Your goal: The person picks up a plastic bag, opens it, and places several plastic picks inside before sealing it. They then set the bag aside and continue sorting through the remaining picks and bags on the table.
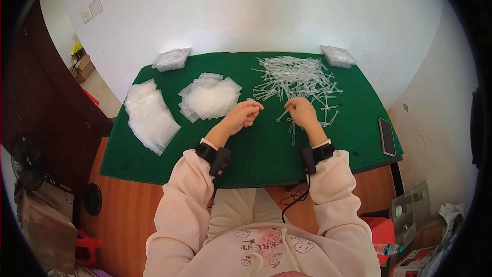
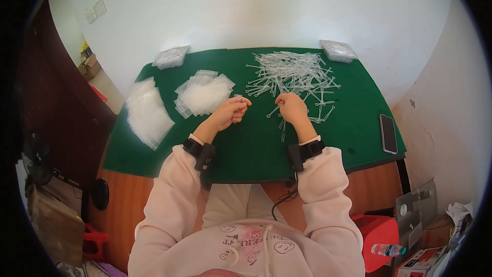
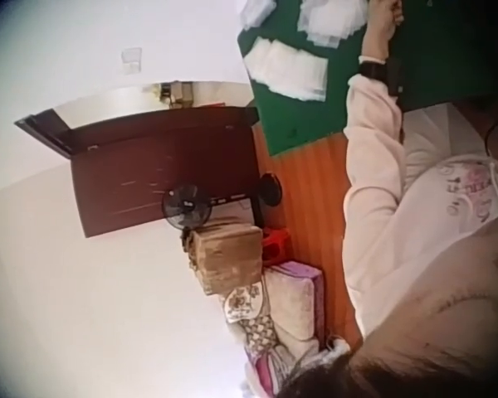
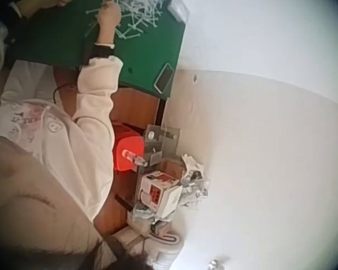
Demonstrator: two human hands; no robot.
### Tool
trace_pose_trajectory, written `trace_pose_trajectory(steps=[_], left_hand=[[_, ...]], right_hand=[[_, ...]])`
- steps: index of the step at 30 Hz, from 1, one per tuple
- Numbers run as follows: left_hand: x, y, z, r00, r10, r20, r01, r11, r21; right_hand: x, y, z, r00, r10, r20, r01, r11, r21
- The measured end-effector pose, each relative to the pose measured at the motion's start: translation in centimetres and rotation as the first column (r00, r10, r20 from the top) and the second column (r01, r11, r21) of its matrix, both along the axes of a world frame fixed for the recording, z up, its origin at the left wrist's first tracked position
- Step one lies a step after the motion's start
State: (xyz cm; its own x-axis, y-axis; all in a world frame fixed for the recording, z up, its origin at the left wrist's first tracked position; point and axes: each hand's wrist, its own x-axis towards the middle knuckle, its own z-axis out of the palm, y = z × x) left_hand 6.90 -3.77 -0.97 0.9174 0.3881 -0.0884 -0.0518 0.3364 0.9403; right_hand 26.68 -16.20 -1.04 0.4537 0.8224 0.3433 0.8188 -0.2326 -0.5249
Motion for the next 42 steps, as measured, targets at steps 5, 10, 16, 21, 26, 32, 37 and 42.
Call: trace_pose_trajectory(steps=[5, 10, 16, 21, 26, 32, 37, 42], left_hand=[[0.5, 0.1, -0.3, 0.988, 0.1, -0.122, -0.072, 0.975, 0.211], [1.8, 2.2, -3.0, 0.928, 0.365, 0.076, -0.242, 0.433, 0.868], [5.1, 3.5, -2.5, 0.775, 0.615, 0.147, -0.192, 0.007, 0.981], [7.6, 2.5, -0.8, 0.739, 0.622, -0.257, 0.152, 0.217, 0.964], [6.2, 3.2, -0.6, 0.721, 0.638, -0.272, 0.213, 0.169, 0.962], [2.5, 0.5, 3.6, 0.827, 0.556, -0.087, 0.065, 0.059, 0.996], [-1.5, -2.1, 6.0, 0.872, 0.482, -0.091, 0.103, 0.001, 0.995], [-4.0, -1.5, 5.6, 0.899, 0.357, -0.255, 0.208, 0.164, 0.964]], right_hand=[[-0.3, -0.2, 0.1, 0.972, 0.233, 0.034, -0.22, 0.951, -0.217], [-0.8, -0.2, -0.3, 0.955, 0.24, 0.172, -0.205, 0.959, -0.195], [-0.7, 0.4, -0.9, 0.965, 0.196, 0.176, -0.198, 0.98, -0.007], [0.8, 1.3, -2.1, 0.974, 0.199, -0.109, -0.169, 0.955, 0.243], [0.3, 1.9, -1.4, 0.91, 0.328, -0.255, -0.233, 0.911, 0.34], [-0.1, 1.9, -1.1, 0.759, 0.451, -0.469, -0.264, 0.873, 0.411], [-1.6, 1.4, -0.1, 0.524, 0.498, -0.691, -0.358, 0.865, 0.352], [-5.3, 2.6, 0.2, 0.252, 0.457, -0.853, -0.394, 0.854, 0.341]])
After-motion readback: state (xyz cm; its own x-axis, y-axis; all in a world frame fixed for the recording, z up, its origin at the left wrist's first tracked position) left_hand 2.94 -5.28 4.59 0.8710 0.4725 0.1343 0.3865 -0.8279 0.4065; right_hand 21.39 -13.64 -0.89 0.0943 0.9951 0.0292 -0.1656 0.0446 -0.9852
